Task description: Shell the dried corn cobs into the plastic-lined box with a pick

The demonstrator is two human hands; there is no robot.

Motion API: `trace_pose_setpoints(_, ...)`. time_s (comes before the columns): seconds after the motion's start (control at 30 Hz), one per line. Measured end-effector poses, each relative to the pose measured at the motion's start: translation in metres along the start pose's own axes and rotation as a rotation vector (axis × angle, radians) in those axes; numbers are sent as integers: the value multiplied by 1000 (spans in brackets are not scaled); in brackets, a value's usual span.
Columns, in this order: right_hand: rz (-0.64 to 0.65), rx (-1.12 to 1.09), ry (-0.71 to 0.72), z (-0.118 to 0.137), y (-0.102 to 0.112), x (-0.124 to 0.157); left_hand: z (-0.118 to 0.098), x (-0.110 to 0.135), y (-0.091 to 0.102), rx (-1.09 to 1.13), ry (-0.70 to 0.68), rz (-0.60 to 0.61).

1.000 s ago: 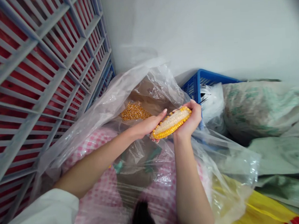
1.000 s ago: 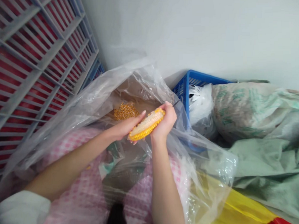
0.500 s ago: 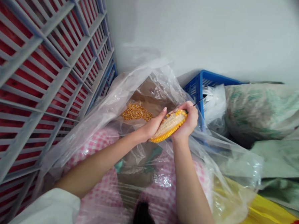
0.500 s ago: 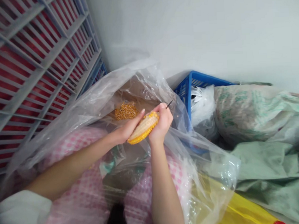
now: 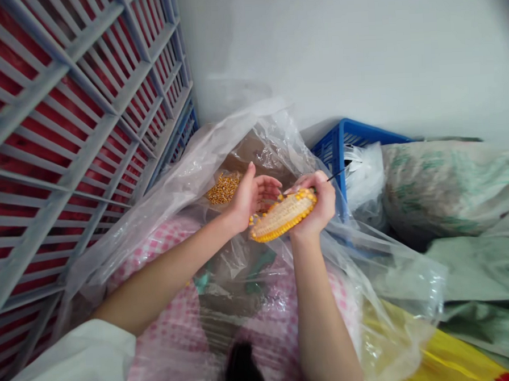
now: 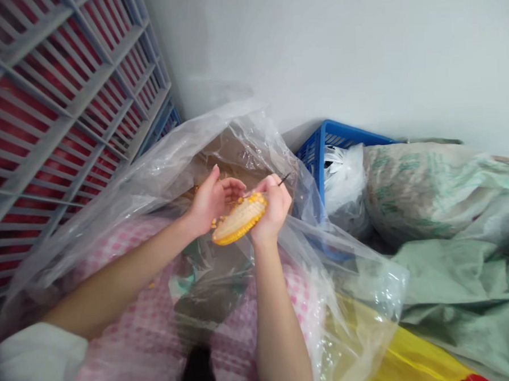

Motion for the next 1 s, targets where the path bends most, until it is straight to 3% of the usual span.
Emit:
trace_pose_setpoints(0.13, -29, -109, -4, 6, 9, -8, -6, -1, 8, -137, -84, -156)
trace_pose_setpoints(0.23, -32, -165, -23, 5, 10, -9, 1, -2, -3, -164, -63, -61)
trace_pose_setpoints(0.37, 16, -189, -78, -5, -1, -2, 12, -4, -15, -22, -12, 48)
trace_pose_setpoints(0.57, 74, -204, -177, -18, -17, 5, 7, -3, -16, 21, -8, 16)
trace_pose_setpoints(0.73, 73, -163, -167, -11, -8, -4, -3, 6, -7, -223, 35, 7)
trace_pose_setpoints(0.83, 45, -108, -164, -4, 4, -10, -2, 13, -7, -330, 219, 156)
trace_pose_setpoints(0.93, 3, -79, -191, 2, 10, -14, 7, 19, -15, -287, 363, 361)
trace_pose_setpoints(1.0, -33, -88, -228, 4, 11, -14, 12, 18, -18, -258, 370, 371)
Point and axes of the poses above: each hand's wrist, its own x-axis away from the middle knuckle, its own y-axis out of the back of the hand, z = x × y, the point moved 3 cm from there along -x, towards the middle knuckle, and after that the axes turned 5 degrees about z, right-handed, at the moved point
